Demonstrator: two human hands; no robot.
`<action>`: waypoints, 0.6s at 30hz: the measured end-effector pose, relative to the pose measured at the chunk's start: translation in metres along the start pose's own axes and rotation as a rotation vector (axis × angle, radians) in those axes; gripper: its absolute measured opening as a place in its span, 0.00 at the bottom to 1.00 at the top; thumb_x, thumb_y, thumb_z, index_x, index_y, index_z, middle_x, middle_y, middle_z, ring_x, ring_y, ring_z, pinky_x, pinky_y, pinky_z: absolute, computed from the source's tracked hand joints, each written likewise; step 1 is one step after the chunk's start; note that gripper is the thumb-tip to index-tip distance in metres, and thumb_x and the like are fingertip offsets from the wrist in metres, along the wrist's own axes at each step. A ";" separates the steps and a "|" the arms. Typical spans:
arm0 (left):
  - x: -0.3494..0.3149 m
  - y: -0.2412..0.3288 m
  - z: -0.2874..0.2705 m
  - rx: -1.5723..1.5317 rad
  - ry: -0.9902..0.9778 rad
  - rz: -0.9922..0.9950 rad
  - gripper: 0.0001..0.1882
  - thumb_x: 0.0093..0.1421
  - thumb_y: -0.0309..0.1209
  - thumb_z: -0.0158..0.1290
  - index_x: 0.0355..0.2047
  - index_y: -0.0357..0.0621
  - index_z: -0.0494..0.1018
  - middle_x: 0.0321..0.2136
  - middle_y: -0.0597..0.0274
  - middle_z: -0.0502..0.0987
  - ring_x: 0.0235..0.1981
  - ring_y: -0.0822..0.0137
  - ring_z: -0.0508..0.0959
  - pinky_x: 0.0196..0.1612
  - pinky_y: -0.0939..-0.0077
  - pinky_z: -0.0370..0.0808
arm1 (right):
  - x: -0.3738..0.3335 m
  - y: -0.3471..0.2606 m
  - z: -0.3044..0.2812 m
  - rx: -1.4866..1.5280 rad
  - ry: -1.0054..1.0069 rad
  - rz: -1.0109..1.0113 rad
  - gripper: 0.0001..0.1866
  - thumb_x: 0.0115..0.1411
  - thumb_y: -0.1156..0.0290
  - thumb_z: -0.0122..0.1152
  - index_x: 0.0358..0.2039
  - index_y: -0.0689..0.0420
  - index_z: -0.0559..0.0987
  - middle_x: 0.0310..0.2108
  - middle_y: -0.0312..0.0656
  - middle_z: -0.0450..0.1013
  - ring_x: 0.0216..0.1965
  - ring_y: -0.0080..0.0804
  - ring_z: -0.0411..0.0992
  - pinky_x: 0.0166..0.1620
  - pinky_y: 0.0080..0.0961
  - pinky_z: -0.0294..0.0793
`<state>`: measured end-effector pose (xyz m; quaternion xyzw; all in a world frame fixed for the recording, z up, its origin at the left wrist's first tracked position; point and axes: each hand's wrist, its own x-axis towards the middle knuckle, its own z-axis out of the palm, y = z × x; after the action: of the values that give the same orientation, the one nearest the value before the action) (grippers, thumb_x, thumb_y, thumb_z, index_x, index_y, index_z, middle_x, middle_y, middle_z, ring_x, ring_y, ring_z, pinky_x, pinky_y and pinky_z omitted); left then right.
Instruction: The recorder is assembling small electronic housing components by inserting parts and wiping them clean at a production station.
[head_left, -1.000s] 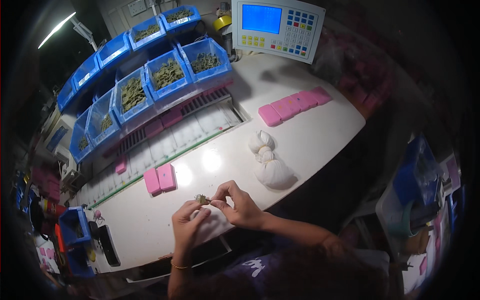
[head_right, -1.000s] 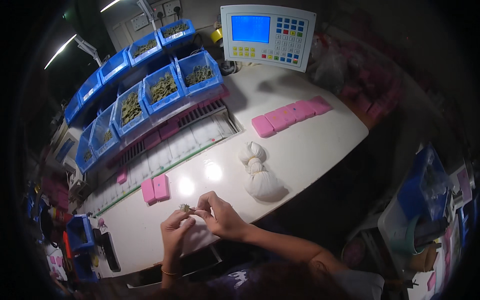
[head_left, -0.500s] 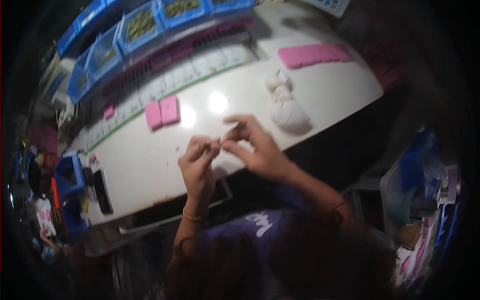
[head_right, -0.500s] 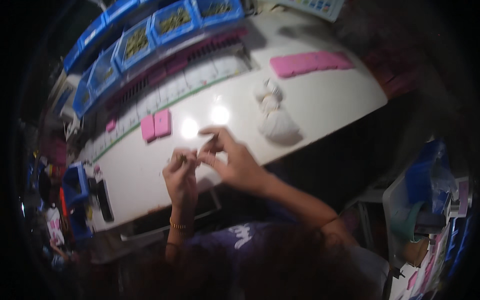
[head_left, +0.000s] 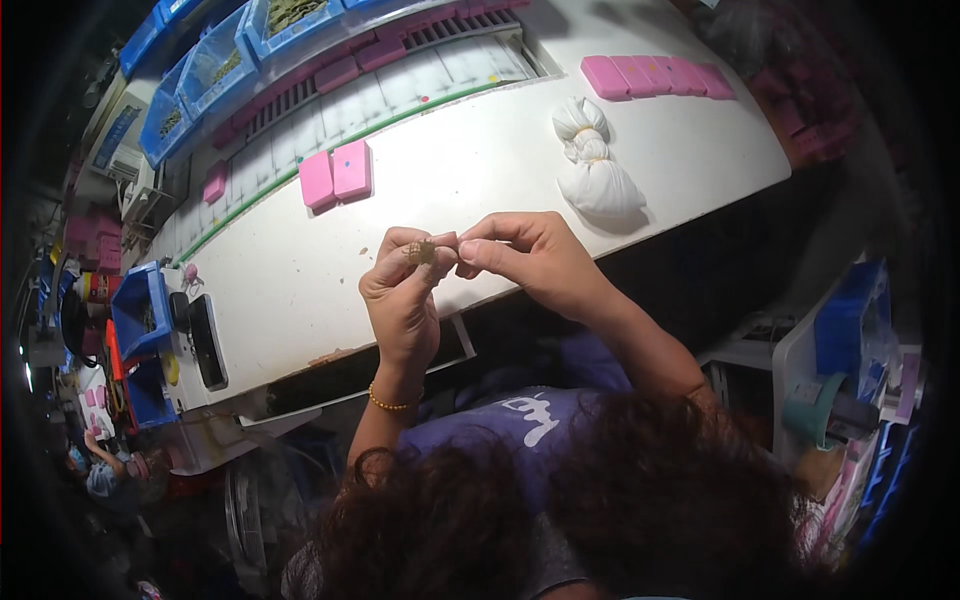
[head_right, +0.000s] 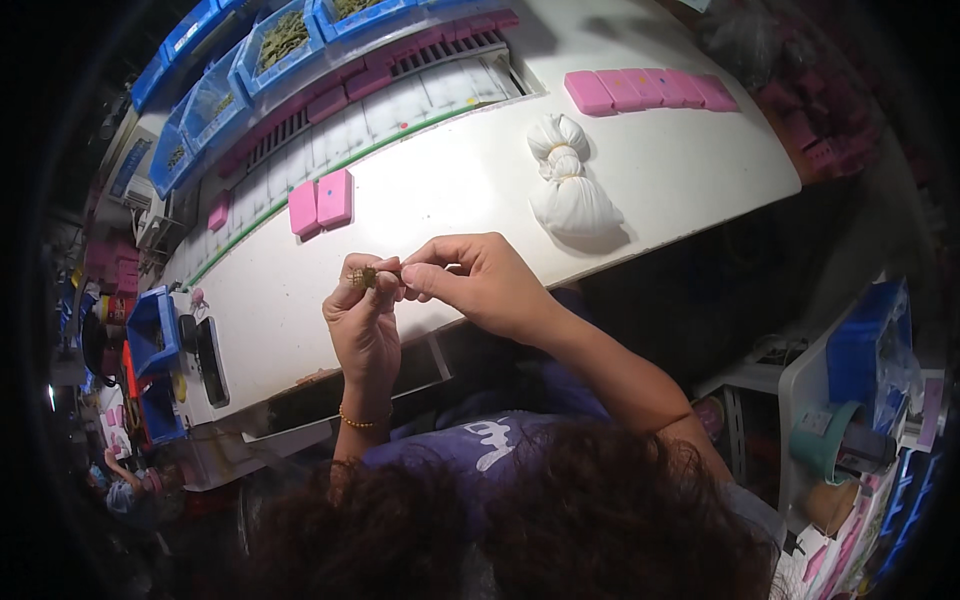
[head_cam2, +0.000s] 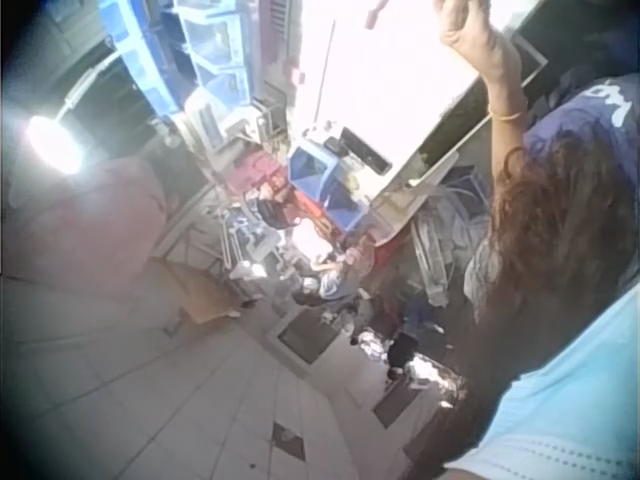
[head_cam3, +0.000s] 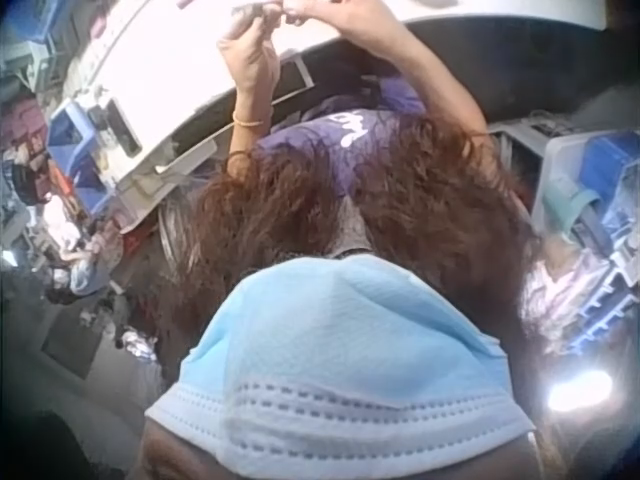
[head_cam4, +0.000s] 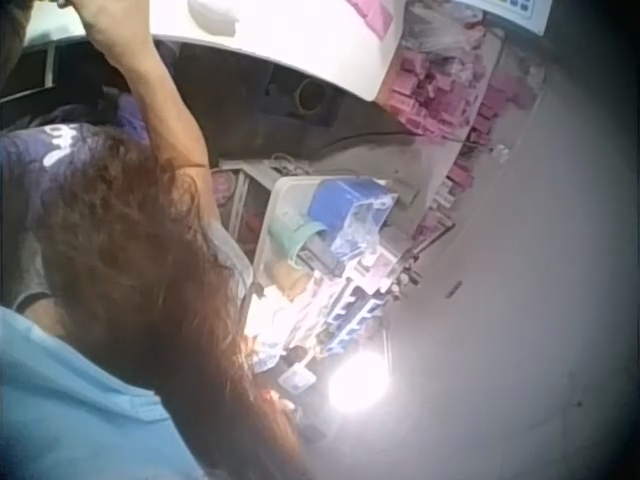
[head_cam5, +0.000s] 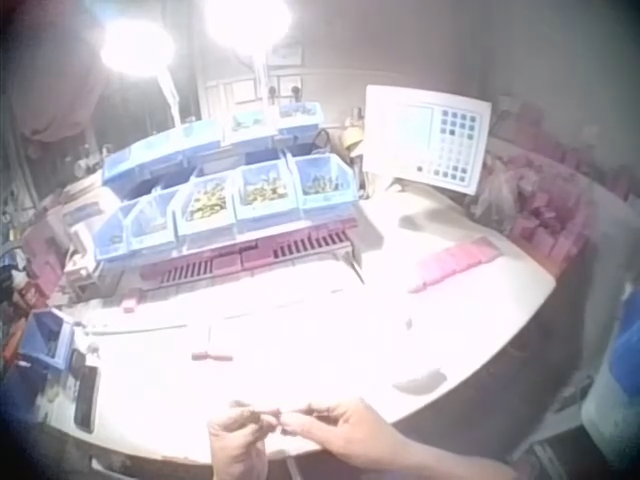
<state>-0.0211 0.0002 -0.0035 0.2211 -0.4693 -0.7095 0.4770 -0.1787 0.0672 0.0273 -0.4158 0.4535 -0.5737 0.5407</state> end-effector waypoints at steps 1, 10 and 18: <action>0.000 0.000 0.001 0.007 -0.001 0.003 0.06 0.58 0.20 0.59 0.35 0.32 0.81 0.33 0.65 0.73 0.33 0.75 0.72 0.36 0.81 0.67 | 0.000 0.000 -0.001 0.004 -0.006 0.006 0.11 0.64 0.70 0.60 0.38 0.65 0.81 0.32 0.39 0.78 0.35 0.20 0.75 0.42 0.19 0.76; 0.003 -0.005 -0.002 0.003 -0.006 0.021 0.06 0.57 0.21 0.60 0.36 0.32 0.81 0.34 0.66 0.72 0.32 0.76 0.71 0.33 0.82 0.66 | 0.001 -0.002 -0.001 0.043 0.007 -0.023 0.10 0.63 0.71 0.60 0.38 0.66 0.81 0.33 0.40 0.79 0.36 0.21 0.76 0.43 0.19 0.77; 0.002 -0.002 0.000 0.000 0.000 0.021 0.05 0.57 0.21 0.61 0.35 0.33 0.82 0.33 0.66 0.72 0.31 0.76 0.70 0.33 0.83 0.65 | 0.000 0.001 -0.001 0.048 0.011 0.003 0.11 0.64 0.70 0.60 0.39 0.66 0.81 0.33 0.39 0.78 0.37 0.20 0.76 0.43 0.19 0.76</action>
<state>-0.0229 -0.0014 -0.0055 0.2162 -0.4718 -0.7043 0.4844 -0.1795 0.0675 0.0265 -0.3990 0.4434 -0.5857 0.5489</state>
